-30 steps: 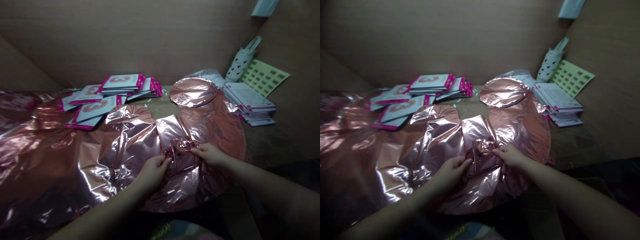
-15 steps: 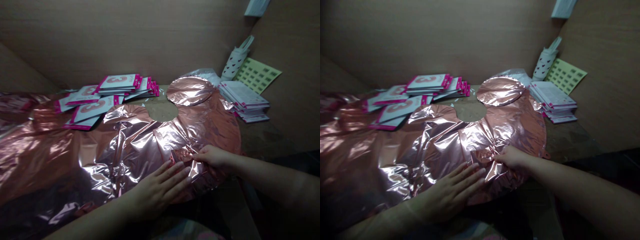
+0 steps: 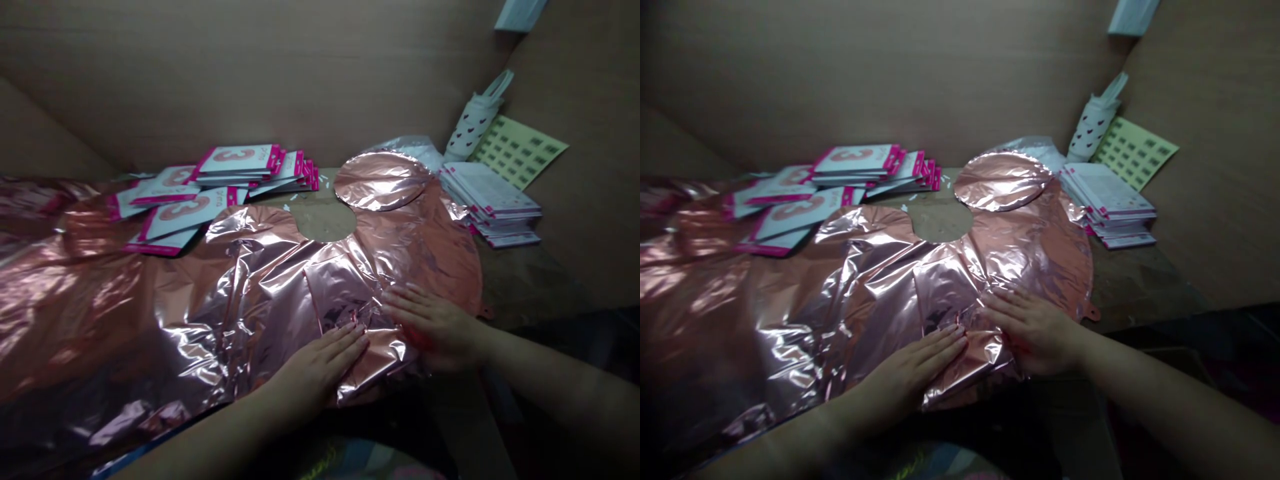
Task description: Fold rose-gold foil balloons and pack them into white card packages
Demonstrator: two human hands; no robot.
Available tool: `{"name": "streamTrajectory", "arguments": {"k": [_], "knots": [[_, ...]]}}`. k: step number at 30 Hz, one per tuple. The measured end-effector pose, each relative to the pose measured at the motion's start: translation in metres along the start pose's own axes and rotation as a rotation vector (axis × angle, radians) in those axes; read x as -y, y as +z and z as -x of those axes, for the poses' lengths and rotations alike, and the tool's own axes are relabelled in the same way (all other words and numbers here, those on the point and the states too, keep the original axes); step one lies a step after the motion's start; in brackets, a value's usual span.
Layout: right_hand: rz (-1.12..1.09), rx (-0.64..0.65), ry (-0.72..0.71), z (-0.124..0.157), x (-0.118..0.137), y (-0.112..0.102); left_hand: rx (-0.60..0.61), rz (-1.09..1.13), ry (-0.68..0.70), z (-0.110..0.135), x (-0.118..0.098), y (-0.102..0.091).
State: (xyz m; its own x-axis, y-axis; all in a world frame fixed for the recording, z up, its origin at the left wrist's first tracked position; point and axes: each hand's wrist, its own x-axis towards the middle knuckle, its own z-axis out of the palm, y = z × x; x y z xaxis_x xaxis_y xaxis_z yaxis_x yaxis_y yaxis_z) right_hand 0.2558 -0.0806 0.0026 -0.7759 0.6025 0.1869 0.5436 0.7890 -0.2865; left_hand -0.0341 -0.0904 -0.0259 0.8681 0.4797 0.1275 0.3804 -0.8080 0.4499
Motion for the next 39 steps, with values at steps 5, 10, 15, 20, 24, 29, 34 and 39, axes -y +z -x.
{"name": "streamTrajectory", "arguments": {"k": [5, 10, 15, 20, 24, 29, 34, 39], "knots": [[-0.288, 0.008, -0.092, -0.034, -0.005, 0.019, -0.046, 0.433, -0.105, -0.001, -0.001, -0.016], [-0.707, 0.032, 0.464, -0.067, -0.017, 0.020, -0.301, 0.953, -0.716, -0.022, 0.007, -0.030], [-0.684, 0.031, 0.838, -0.091, -0.020, 0.028, -0.333, 1.230, -0.951, -0.039, 0.022, -0.030], [-0.576, 0.049, 0.964, -0.100, -0.016, 0.029, -0.328, 1.161, -1.016, -0.035, 0.030, -0.029], [-0.575, 0.065, 1.033, -0.102, -0.014, 0.028, -0.442, 0.534, -0.849, -0.025, 0.031, -0.041], [-0.607, 0.028, 1.052, -0.103, -0.012, 0.031, -0.341, -0.280, -0.035, -0.031, 0.031, -0.029], [-0.573, 0.093, 1.070, -0.096, -0.010, 0.015, -0.046, -0.482, -0.294, -0.048, 0.044, -0.011], [0.145, -0.209, 0.648, -0.094, 0.004, 0.010, 0.077, -0.460, -0.388, -0.048, 0.046, -0.017]]}}
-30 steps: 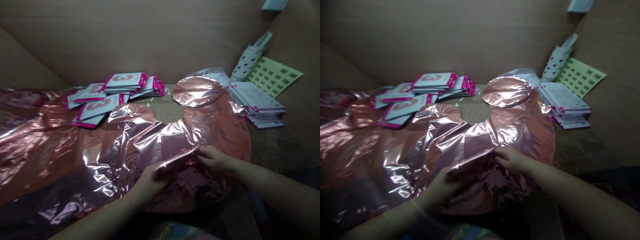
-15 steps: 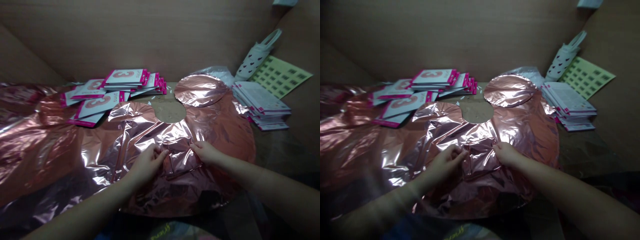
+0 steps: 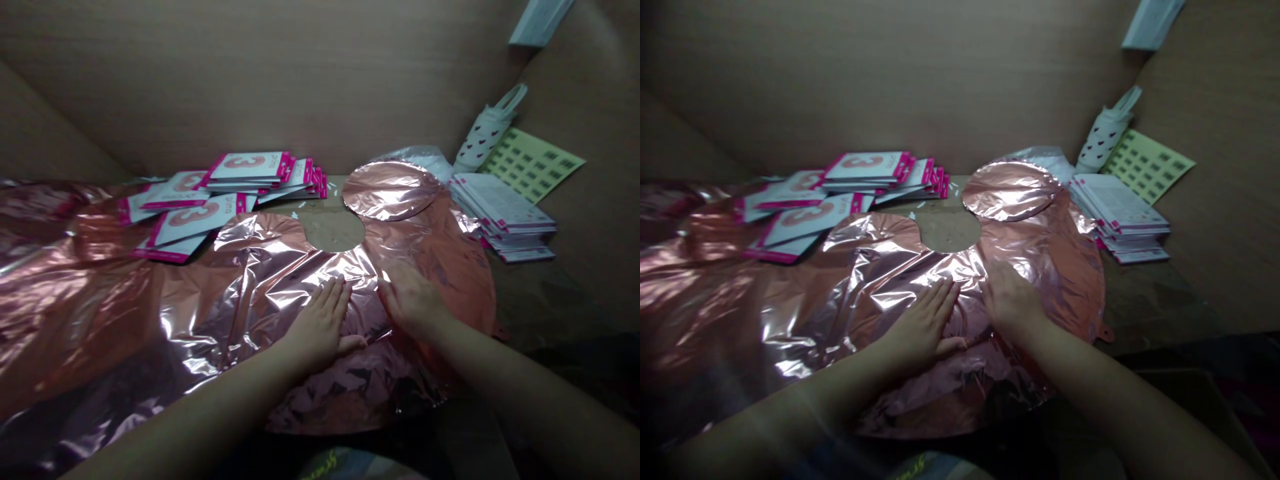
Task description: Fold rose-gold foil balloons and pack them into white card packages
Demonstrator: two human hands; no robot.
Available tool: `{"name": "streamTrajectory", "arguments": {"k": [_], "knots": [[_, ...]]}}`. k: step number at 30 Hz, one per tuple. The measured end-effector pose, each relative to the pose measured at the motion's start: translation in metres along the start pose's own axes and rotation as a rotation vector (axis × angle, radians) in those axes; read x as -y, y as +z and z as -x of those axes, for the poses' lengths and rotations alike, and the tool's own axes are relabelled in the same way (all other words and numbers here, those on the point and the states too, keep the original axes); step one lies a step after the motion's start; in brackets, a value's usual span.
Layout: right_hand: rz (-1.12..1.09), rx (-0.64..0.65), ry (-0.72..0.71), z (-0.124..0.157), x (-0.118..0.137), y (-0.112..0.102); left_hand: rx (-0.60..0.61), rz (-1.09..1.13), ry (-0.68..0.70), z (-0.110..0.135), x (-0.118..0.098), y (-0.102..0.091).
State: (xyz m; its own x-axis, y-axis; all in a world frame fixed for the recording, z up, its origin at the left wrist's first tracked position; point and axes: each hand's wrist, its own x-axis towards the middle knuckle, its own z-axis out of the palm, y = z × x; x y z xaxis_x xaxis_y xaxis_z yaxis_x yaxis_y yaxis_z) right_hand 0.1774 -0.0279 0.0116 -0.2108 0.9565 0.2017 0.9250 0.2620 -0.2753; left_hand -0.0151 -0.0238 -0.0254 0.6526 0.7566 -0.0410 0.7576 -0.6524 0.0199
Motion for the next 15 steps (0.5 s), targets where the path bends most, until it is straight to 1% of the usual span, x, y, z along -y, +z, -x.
{"name": "streamTrajectory", "arguments": {"k": [1, 2, 3, 5, 6, 7, 8, 10, 12, 13, 14, 15], "knots": [[0.050, 0.021, -0.088, 0.001, 0.003, 0.005, 0.007, 0.013, 0.002, 0.000, 0.000, 0.000], [0.078, 0.088, -0.144, 0.000, 0.004, 0.011, 0.007, 0.032, 0.002, 0.000, 0.000, 0.001], [0.097, 0.171, -0.163, 0.000, 0.005, 0.017, 0.003, 0.061, 0.002, -0.001, 0.000, 0.002], [0.119, 0.299, -0.122, -0.003, 0.004, 0.028, -0.010, 0.165, -0.001, -0.001, 0.000, 0.002], [0.124, 0.337, -0.094, -0.005, 0.002, 0.032, -0.018, 0.253, -0.003, 0.000, 0.001, 0.002], [0.127, 0.359, -0.070, -0.007, 0.001, 0.034, -0.024, 0.379, -0.016, 0.003, 0.001, -0.001], [0.126, 0.372, -0.049, -0.008, -0.001, 0.035, -0.040, 0.564, -0.065, 0.008, 0.002, -0.004], [0.112, 0.393, -0.021, -0.011, -0.004, 0.034, -0.114, 0.980, -0.266, 0.023, 0.005, -0.015], [0.081, 0.408, -0.005, -0.012, -0.005, 0.033, -0.159, 1.374, -0.542, 0.041, 0.006, -0.029], [0.062, 0.410, -0.001, -0.013, -0.005, 0.032, -0.152, 1.562, -0.693, 0.048, 0.007, -0.036], [0.042, 0.406, 0.000, -0.013, -0.005, 0.032, -0.121, 1.735, -0.830, 0.054, 0.007, -0.043], [0.020, 0.399, 0.000, -0.012, -0.004, 0.031, -0.061, 1.891, -0.944, 0.056, 0.006, -0.049]]}}
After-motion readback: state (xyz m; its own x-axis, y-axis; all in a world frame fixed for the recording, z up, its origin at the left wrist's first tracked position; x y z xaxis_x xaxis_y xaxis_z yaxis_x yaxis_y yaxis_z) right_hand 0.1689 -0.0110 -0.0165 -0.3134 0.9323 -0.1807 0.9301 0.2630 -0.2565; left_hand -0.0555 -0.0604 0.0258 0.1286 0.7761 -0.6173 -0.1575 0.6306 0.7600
